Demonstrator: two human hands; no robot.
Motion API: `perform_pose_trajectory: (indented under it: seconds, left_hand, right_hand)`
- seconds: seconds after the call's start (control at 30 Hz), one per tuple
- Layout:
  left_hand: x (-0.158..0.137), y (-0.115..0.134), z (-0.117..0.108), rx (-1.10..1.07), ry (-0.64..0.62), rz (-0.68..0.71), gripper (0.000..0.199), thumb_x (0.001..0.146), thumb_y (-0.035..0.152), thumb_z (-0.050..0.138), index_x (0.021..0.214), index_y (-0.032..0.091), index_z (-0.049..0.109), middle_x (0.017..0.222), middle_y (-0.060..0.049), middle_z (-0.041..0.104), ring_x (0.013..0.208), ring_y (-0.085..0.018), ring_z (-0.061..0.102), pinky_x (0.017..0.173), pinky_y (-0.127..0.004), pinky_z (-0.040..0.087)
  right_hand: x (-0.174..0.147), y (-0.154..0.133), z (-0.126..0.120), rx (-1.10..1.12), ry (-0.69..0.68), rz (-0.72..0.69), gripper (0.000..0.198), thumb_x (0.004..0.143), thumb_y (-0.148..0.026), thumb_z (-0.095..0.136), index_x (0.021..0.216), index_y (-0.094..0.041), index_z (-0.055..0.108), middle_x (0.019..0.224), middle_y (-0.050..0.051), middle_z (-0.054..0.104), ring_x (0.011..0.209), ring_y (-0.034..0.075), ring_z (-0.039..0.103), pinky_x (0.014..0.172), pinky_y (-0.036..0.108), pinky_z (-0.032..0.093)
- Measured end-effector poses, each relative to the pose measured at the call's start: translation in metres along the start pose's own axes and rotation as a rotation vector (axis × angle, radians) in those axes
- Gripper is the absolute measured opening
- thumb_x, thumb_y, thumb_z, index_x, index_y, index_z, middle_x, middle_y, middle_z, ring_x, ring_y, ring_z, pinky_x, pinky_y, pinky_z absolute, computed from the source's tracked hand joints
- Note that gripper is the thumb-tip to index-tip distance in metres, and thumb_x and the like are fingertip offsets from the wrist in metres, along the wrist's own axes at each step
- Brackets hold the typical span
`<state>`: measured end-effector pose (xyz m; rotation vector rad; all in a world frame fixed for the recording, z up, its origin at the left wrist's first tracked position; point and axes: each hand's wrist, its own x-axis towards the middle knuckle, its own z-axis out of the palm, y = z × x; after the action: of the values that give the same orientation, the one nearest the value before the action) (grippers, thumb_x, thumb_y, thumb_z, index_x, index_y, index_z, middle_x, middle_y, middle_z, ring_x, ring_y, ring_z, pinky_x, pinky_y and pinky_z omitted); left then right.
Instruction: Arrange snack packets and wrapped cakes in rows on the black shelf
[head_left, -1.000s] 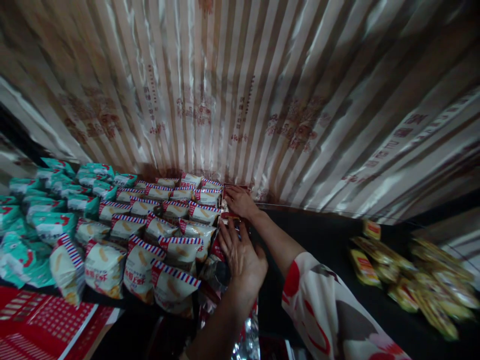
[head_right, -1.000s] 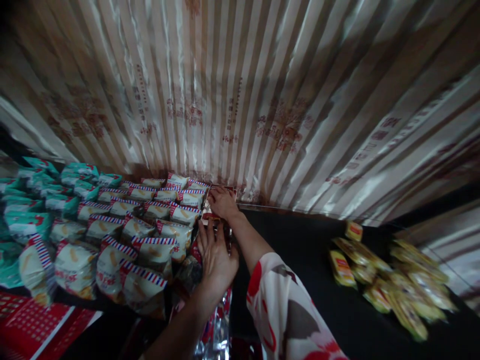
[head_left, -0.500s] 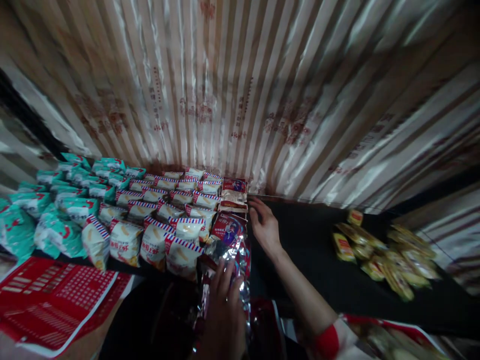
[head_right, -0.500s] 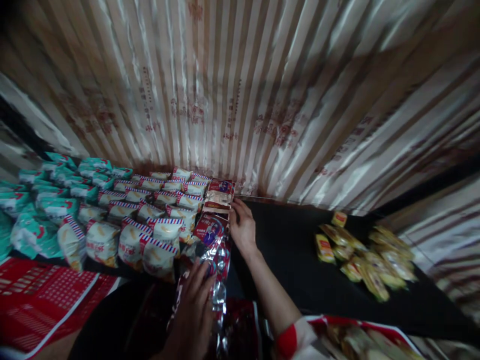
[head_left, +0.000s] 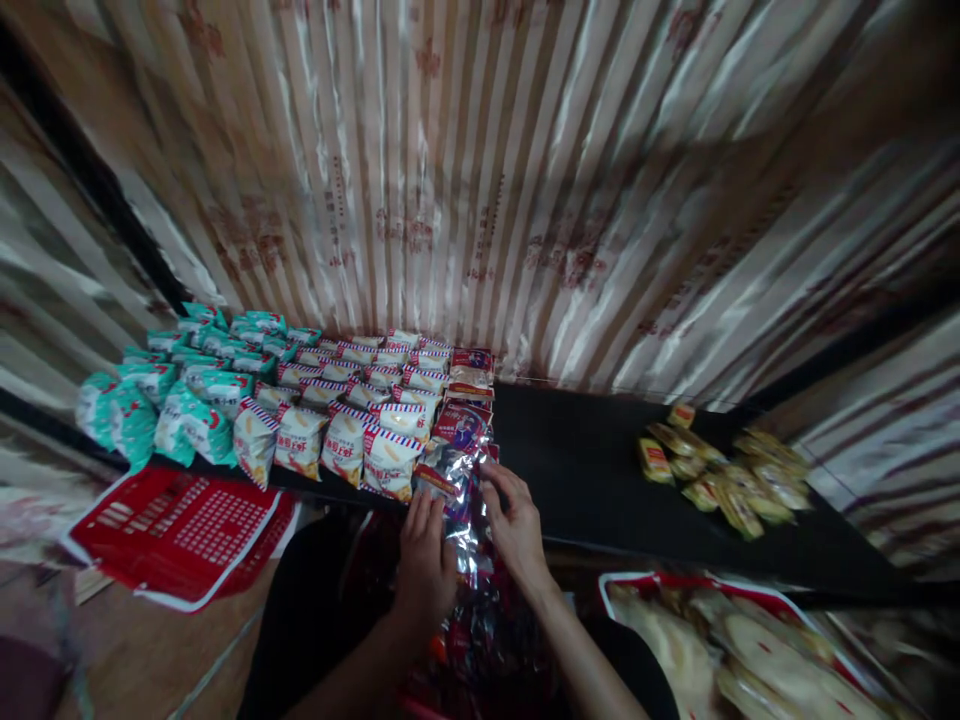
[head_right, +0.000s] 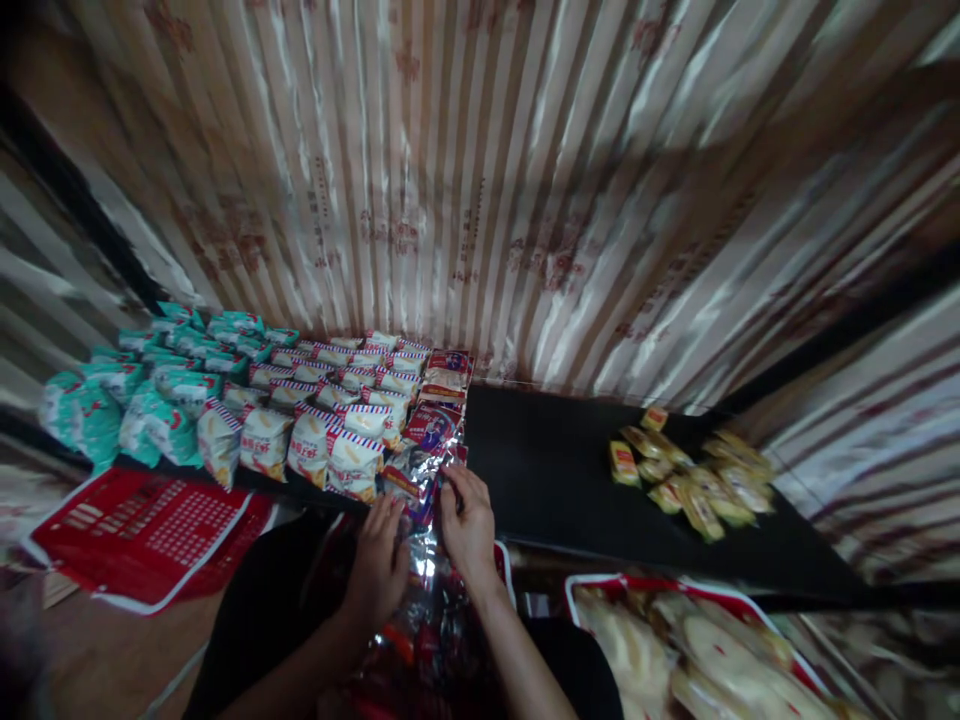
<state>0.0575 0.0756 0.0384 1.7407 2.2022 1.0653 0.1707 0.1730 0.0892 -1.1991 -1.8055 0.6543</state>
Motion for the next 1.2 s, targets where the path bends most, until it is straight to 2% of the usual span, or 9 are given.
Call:
perform_pose_trajectory:
  seconds: [0.1, 0.23, 0.37, 0.63, 1.03, 1.2]
  left_hand:
    - [0.008, 0.012, 0.001, 0.035, -0.058, 0.005, 0.053, 0.082, 0.012, 0.036, 0.133, 0.004, 0.044, 0.143, -0.017, 0.040, 0.138, -0.029, 0.026, 0.110, -0.047, 0.031]
    - [0.015, 0.030, -0.005, 0.090, -0.143, -0.057, 0.057, 0.079, 0.013, 0.042, 0.136, 0.006, 0.042, 0.146, -0.016, 0.035, 0.139, -0.031, 0.022, 0.111, -0.049, 0.027]
    - [0.024, 0.039, -0.009, 0.121, -0.146, -0.084, 0.056, 0.079, 0.015, 0.043, 0.135, 0.008, 0.044, 0.147, -0.016, 0.033, 0.140, -0.032, 0.017, 0.111, -0.051, 0.025]
    - [0.034, 0.040, 0.002, 0.173, -0.127, -0.072, 0.057, 0.078, 0.013, 0.043, 0.135, 0.007, 0.043, 0.144, -0.018, 0.038, 0.136, -0.031, 0.030, 0.111, -0.050, 0.026]
    - [0.040, 0.035, 0.007, 0.109, -0.055, 0.017, 0.048, 0.083, 0.016, 0.038, 0.128, 0.005, 0.052, 0.136, -0.014, 0.050, 0.137, -0.032, 0.026, 0.111, -0.051, 0.026]
    - [0.045, 0.023, 0.018, 0.055, -0.027, 0.061, 0.050, 0.081, 0.016, 0.039, 0.127, 0.004, 0.052, 0.135, -0.016, 0.051, 0.134, -0.032, 0.033, 0.110, -0.050, 0.029]
  right_hand:
    - [-0.009, 0.000, 0.000, -0.019, -0.021, 0.014, 0.032, 0.086, -0.035, 0.044, 0.104, -0.022, 0.068, 0.112, 0.010, 0.066, 0.110, 0.024, 0.055, 0.100, 0.046, 0.042]
    - [-0.013, 0.004, -0.002, -0.056, -0.033, 0.019, 0.033, 0.085, -0.034, 0.044, 0.104, -0.022, 0.067, 0.113, 0.009, 0.066, 0.111, 0.024, 0.055, 0.101, 0.047, 0.041]
    - [-0.008, 0.006, -0.002, -0.082, -0.030, 0.028, 0.034, 0.084, -0.033, 0.042, 0.104, -0.022, 0.068, 0.110, 0.009, 0.067, 0.109, 0.024, 0.057, 0.100, 0.046, 0.042]
    - [0.016, 0.006, 0.006, -0.137, -0.069, 0.046, 0.036, 0.084, -0.029, 0.040, 0.108, -0.020, 0.066, 0.111, 0.007, 0.067, 0.108, 0.022, 0.056, 0.098, 0.039, 0.044]
    - [0.030, 0.013, 0.013, -0.189, -0.041, 0.084, 0.036, 0.084, -0.029, 0.040, 0.107, -0.019, 0.067, 0.109, 0.007, 0.068, 0.107, 0.022, 0.057, 0.098, 0.037, 0.043]
    - [0.034, 0.008, 0.013, -0.303, -0.054, 0.140, 0.037, 0.087, -0.029, 0.040, 0.113, -0.018, 0.064, 0.110, 0.007, 0.067, 0.106, 0.023, 0.055, 0.093, 0.034, 0.044]
